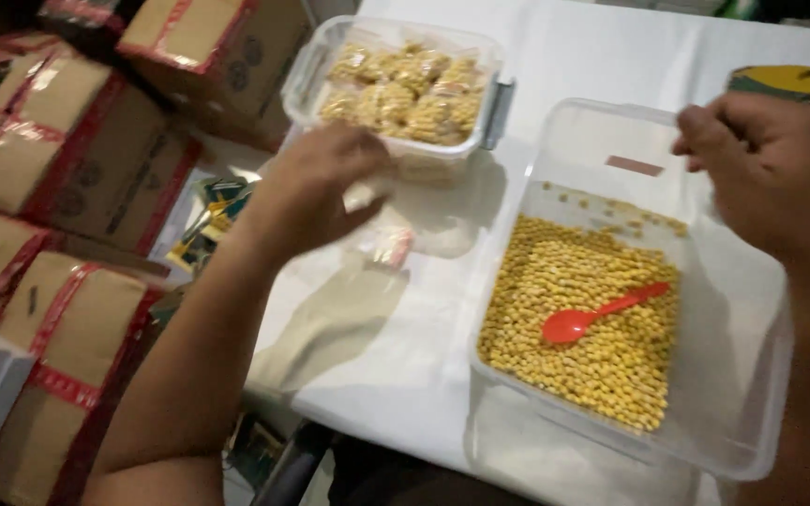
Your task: Packing yellow beads from a large container into small individual plastic bags using a spoon and hands.
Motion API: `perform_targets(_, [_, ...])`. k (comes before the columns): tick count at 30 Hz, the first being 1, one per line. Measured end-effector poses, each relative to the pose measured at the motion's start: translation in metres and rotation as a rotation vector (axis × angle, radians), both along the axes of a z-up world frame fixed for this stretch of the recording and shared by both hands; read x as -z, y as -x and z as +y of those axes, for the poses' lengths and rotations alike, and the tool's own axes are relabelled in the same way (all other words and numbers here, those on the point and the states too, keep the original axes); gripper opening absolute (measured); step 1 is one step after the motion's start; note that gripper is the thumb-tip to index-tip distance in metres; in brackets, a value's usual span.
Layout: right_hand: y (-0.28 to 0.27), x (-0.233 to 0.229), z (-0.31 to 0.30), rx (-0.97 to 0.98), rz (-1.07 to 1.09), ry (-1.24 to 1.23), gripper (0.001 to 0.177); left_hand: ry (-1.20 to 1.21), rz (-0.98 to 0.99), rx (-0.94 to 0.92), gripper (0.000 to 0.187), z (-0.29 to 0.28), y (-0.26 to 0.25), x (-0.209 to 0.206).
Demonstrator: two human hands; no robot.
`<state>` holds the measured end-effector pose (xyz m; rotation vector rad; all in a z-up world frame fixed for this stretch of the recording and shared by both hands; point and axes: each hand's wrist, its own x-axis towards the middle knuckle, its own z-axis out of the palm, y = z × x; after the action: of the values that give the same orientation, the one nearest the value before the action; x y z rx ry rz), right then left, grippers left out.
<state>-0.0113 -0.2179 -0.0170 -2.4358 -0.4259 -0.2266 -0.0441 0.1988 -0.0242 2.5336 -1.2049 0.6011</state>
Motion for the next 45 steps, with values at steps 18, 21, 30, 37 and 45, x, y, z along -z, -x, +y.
perform_targets(18, [-0.027, 0.047, -0.027, -0.102, -0.045, -0.104, 0.035, -0.185, 0.021, -0.113, 0.008, 0.033, 0.057, 0.09])
perform_targets(21, [-0.017, 0.031, -0.017, -0.092, -0.067, -0.043, 0.036, -0.104, 0.114, -0.137, 0.004, 0.03, 0.059, 0.077])
perform_targets(30, [0.007, -0.001, 0.005, -0.008, -0.049, 0.019, 0.025, 0.289, 0.001, -0.081, 0.016, 0.005, 0.041, -0.012])
perform_targets(37, [0.034, -0.046, 0.02, -0.175, 0.089, 0.043, 0.031, 0.677, 0.205, 0.154, 0.009, -0.118, 0.009, -0.059])
perform_targets(45, [0.063, -0.065, 0.023, -0.142, -0.238, -0.049, 0.007, 0.752, 0.329, 0.268, 0.011, -0.194, -0.014, -0.061])
